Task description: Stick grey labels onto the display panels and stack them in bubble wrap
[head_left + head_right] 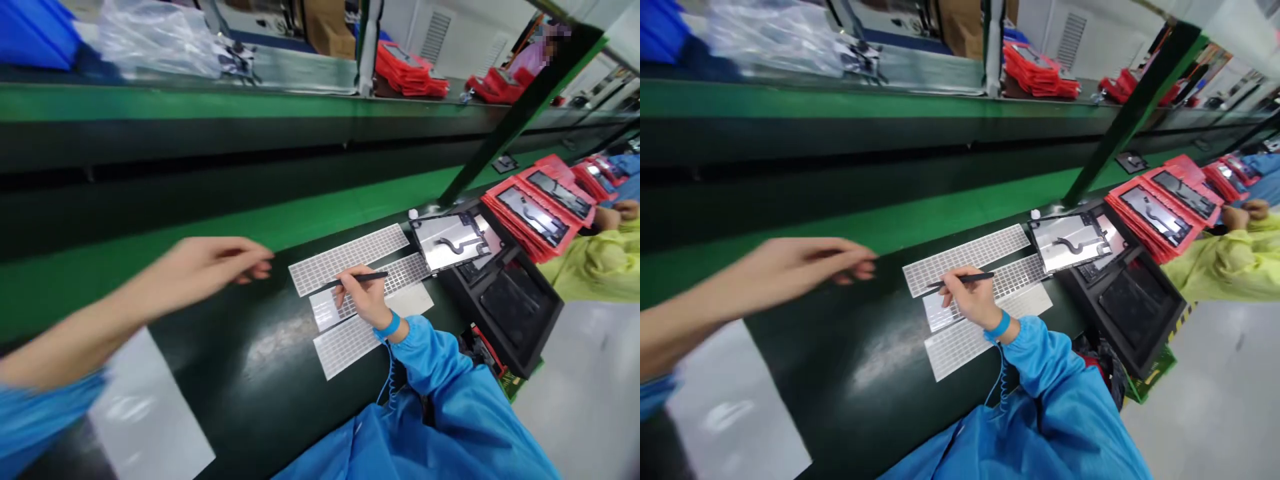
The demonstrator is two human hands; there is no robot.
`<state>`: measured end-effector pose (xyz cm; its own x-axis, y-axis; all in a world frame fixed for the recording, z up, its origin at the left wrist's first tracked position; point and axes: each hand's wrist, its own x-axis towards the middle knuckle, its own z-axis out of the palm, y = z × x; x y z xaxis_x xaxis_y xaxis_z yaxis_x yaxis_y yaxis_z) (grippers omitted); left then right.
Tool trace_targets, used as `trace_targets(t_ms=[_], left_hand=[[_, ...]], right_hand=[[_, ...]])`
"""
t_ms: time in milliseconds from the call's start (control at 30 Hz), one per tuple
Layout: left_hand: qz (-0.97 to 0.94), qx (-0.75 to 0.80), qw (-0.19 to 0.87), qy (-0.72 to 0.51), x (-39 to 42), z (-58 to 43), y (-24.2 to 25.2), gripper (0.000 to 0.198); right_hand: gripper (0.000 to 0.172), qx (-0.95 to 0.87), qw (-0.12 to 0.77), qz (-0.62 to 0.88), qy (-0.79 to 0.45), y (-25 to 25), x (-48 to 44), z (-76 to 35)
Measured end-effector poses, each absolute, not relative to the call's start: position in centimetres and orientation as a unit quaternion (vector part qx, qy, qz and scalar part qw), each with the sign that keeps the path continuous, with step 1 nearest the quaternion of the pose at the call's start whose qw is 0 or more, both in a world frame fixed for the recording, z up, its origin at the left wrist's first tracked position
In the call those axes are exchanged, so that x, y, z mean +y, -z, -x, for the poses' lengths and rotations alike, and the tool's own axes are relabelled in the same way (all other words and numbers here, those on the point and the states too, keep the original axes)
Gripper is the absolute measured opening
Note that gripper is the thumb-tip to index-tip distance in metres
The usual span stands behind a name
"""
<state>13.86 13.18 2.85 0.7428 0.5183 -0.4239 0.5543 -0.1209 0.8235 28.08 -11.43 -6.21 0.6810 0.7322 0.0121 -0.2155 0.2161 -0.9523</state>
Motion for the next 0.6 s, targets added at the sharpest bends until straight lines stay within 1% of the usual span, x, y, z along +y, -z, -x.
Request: trace_targets(t_ms=[67, 167, 200, 267, 333, 400, 500, 600], left_hand=[[-0.694, 0.289, 0.655, 0.071, 9.2, -22.5, -1.4, 0.031], [-0.653, 0.230, 0.714, 0.109, 3.1, -33.3, 0.4, 0.031], [-0.641, 0.215, 0.726, 0.121, 1.4, -35.8, 0.9, 0.032], [-0.623, 0.195, 0.746, 0.133, -1.5, -39.3, 1.8, 0.034], [-0.606, 0.186, 0.764, 0.124, -3.4, -41.0, 2.6, 0.034], [-0.586, 0.181, 0.784, 0.097, -4.4, -41.3, 2.9, 0.031], [-0.561, 0.181, 0.807, 0.042, -4.1, -39.7, 2.4, 0.022], [-0.555, 0.205, 0.806, -0.020, -1.3, -36.1, 1.0, 0.019]], right_hand=[[0.055, -0.294, 0.715, 0.515, -0.370, 6.4, -12.5, -28.6], [0.053, -0.395, 0.607, 0.479, -0.497, 6.2, -13.8, -28.9], [0.052, -0.414, 0.579, 0.472, -0.520, 6.1, -14.0, -28.9], [0.052, -0.438, 0.555, 0.470, -0.528, 5.9, -14.1, -29.0], [0.054, -0.455, 0.554, 0.468, -0.517, 5.8, -14.0, -29.2], [0.054, -0.460, 0.575, 0.457, -0.500, 5.6, -14.0, -29.5], [0.047, -0.456, 0.610, 0.436, -0.479, 5.1, -14.3, -29.9], [0.040, -0.465, 0.624, 0.426, -0.461, 4.7, -14.9, -29.7]])
